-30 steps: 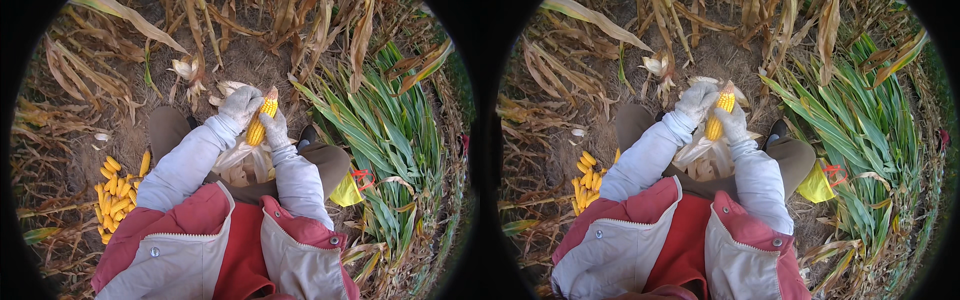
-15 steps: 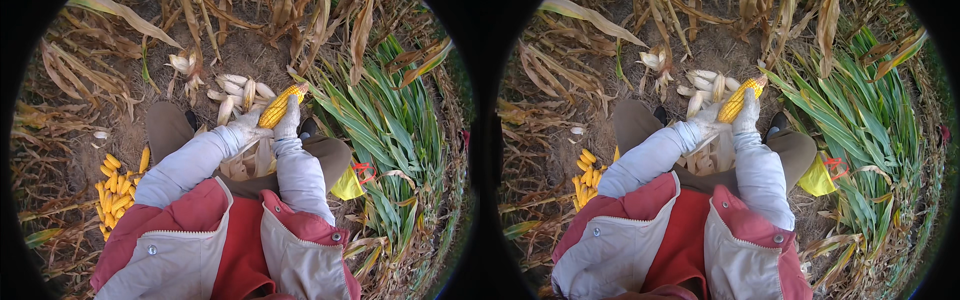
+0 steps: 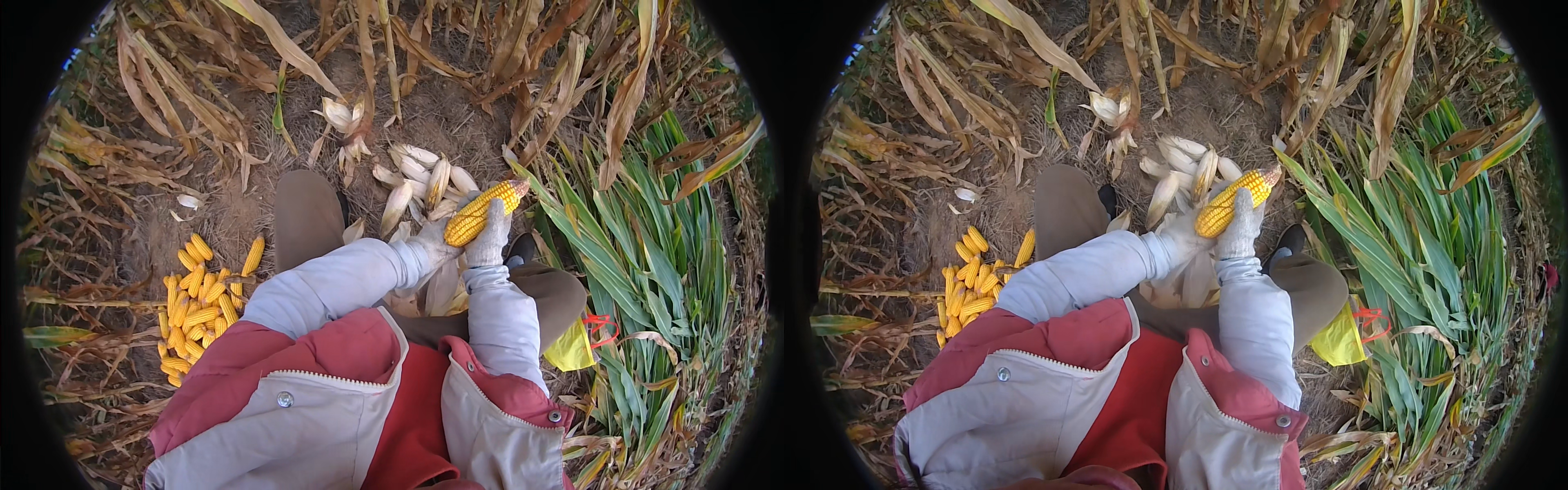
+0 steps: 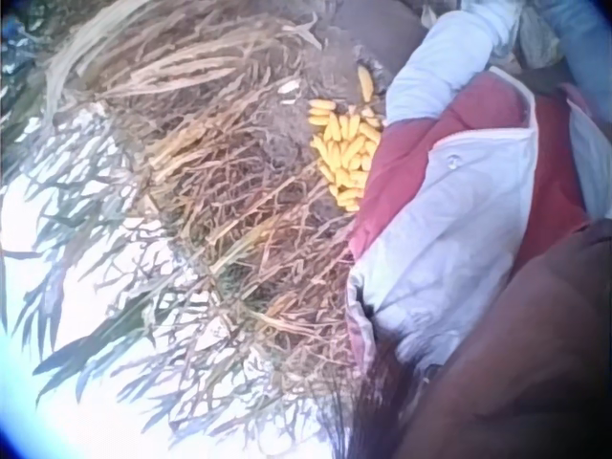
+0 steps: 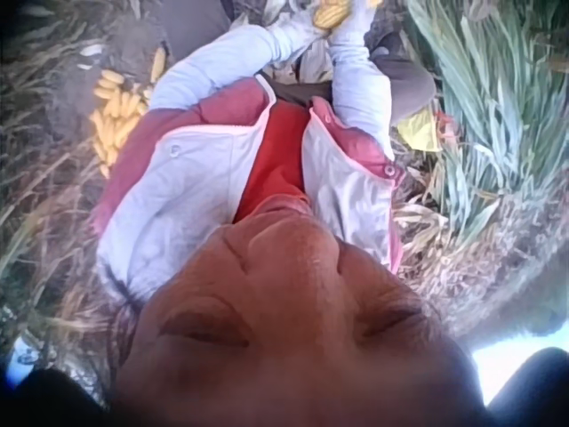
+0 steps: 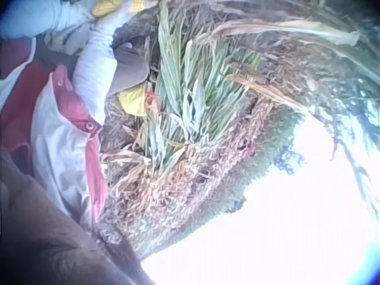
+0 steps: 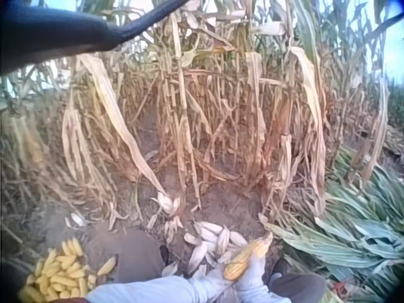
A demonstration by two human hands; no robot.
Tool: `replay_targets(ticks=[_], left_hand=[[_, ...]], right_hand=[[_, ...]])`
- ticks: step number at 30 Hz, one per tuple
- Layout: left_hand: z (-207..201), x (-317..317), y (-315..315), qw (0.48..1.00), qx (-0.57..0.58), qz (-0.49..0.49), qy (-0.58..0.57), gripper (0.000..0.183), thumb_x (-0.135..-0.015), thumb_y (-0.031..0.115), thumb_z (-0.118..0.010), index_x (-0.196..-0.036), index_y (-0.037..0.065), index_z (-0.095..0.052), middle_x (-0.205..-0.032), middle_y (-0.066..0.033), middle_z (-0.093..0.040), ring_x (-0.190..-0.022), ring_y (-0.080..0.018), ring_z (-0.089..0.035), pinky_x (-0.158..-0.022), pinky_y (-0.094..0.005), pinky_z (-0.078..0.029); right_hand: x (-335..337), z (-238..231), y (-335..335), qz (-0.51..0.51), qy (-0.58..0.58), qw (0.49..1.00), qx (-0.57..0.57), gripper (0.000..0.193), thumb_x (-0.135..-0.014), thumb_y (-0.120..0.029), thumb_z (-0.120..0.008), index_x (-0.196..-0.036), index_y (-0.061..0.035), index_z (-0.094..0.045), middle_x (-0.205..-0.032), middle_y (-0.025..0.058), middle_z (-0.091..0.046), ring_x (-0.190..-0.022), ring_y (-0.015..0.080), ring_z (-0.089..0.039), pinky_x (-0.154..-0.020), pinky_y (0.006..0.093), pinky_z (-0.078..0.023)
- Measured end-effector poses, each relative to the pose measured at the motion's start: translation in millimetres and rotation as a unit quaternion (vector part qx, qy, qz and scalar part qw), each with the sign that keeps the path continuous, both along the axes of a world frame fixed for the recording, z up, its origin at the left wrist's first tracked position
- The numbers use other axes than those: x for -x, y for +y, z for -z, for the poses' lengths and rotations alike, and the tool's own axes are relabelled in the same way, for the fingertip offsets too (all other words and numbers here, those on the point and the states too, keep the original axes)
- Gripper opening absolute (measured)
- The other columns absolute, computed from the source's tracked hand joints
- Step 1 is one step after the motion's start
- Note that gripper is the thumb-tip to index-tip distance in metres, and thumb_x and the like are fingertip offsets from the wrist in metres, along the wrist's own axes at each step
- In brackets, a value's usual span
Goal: The person sits on the ground in a cornfield and shucks corn cobs by hand. They remove the husks from each cob and place the cleaned corn into a growing pile on the ground.
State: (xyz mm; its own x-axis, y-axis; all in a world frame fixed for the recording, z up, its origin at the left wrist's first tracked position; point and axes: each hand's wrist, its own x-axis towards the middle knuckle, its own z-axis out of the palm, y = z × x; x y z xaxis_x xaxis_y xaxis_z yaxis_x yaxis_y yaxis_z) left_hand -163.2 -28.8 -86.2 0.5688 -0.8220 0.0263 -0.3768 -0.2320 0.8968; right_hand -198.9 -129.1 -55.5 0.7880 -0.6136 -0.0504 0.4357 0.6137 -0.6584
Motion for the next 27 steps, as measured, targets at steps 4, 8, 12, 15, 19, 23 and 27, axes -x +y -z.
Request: replay_targets(ticks=[4,8,12,15,19,23,27], left_hand=[[-3.7,4.6,8.1,0.991,0.038,-0.001,0.130,0.048,-0.100,0.034,-0.033,-0.140,0.010,-0.045,-0.143,-0.0119,-0.048,-0.133,-0.0227,-0.045,-0.113,-0.0334,-0.034],[-32.9,13.0,15.1,0.993,-0.008,0.016,0.116,0.046,-0.098,0.031,-0.042,-0.139,0.011,-0.047,-0.139,-0.0132,-0.052,-0.130,-0.0253,-0.048,-0.111,-0.0337,-0.036],[-31.3,13.6,20.9,0.995,-0.069,-0.035,0.066,0.044,-0.096,0.029,-0.047,-0.136,0.011,-0.050,-0.131,-0.0156,-0.056,-0.123,-0.0290,-0.053,-0.105,-0.0350,-0.042],[-15.2,8.2,21.2,0.997,-0.060,-0.040,-0.015,0.045,-0.094,0.031,-0.050,-0.133,0.010,-0.052,-0.126,-0.0173,-0.059,-0.119,-0.0312,-0.056,-0.101,-0.0366,-0.046],[-60.0,15.1,20.4,0.990,-0.127,-0.053,0.006,0.044,-0.091,0.034,-0.054,-0.128,0.010,-0.055,-0.123,-0.0172,-0.061,-0.115,-0.0322,-0.058,-0.097,-0.0378,-0.048],[-54.8,4.5,29.3,0.916,-0.356,0.118,-0.139,0.037,-0.091,0.029,-0.052,-0.121,0.009,-0.059,-0.122,-0.0168,-0.062,-0.112,-0.0303,-0.061,-0.094,-0.0385,-0.050],[-54.2,8.4,36.7,0.847,-0.383,0.273,-0.249,0.030,-0.093,0.020,-0.047,-0.113,0.006,-0.063,-0.113,-0.0141,-0.065,-0.105,-0.0275,-0.064,-0.090,-0.0382,-0.052]], right_hand=[[7.4,-39.1,10.1,-0.030,0.030,0.999,0.007,0.042,-0.091,-0.012,-0.062,-0.129,-0.0030,-0.047,-0.095,0.0139,-0.064,-0.073,0.0226,-0.065,-0.064,0.0344,-0.058],[9.3,-37.9,8.2,-0.033,0.089,0.995,-0.022,0.039,-0.092,-0.014,-0.061,-0.127,-0.0029,-0.049,-0.093,0.0129,-0.064,-0.071,0.0223,-0.065,-0.061,0.0341,-0.058],[7.4,-32.2,0.7,-0.075,0.090,0.993,-0.021,0.036,-0.092,-0.016,-0.061,-0.124,-0.0030,-0.051,-0.091,0.0115,-0.063,-0.072,0.0229,-0.065,-0.062,0.0347,-0.058],[-2.6,-18.1,-5.9,-0.089,0.083,0.992,-0.032,0.036,-0.092,-0.018,-0.063,-0.123,-0.0030,-0.051,-0.091,0.0108,-0.062,-0.073,0.0239,-0.066,-0.063,0.0357,-0.058],[-1.4,-15.6,-11.5,-0.101,0.097,0.988,-0.066,0.034,-0.091,-0.021,-0.064,-0.118,-0.0030,-0.052,-0.085,0.0112,-0.062,-0.069,0.0252,-0.065,-0.060,0.0363,-0.058],[4.1,-32.8,-20.8,-0.217,0.120,0.957,-0.151,0.034,-0.090,-0.025,-0.066,-0.115,-0.0048,-0.055,-0.082,0.0090,-0.064,-0.064,0.0214,-0.064,-0.058,0.0327,-0.056],[11.0,-20.5,-15.3,-0.237,0.161,0.957,-0.034,0.040,-0.088,-0.033,-0.069,-0.114,-0.0052,-0.057,-0.086,0.0068,-0.064,-0.069,0.0193,-0.064,-0.063,0.0325,-0.056]])
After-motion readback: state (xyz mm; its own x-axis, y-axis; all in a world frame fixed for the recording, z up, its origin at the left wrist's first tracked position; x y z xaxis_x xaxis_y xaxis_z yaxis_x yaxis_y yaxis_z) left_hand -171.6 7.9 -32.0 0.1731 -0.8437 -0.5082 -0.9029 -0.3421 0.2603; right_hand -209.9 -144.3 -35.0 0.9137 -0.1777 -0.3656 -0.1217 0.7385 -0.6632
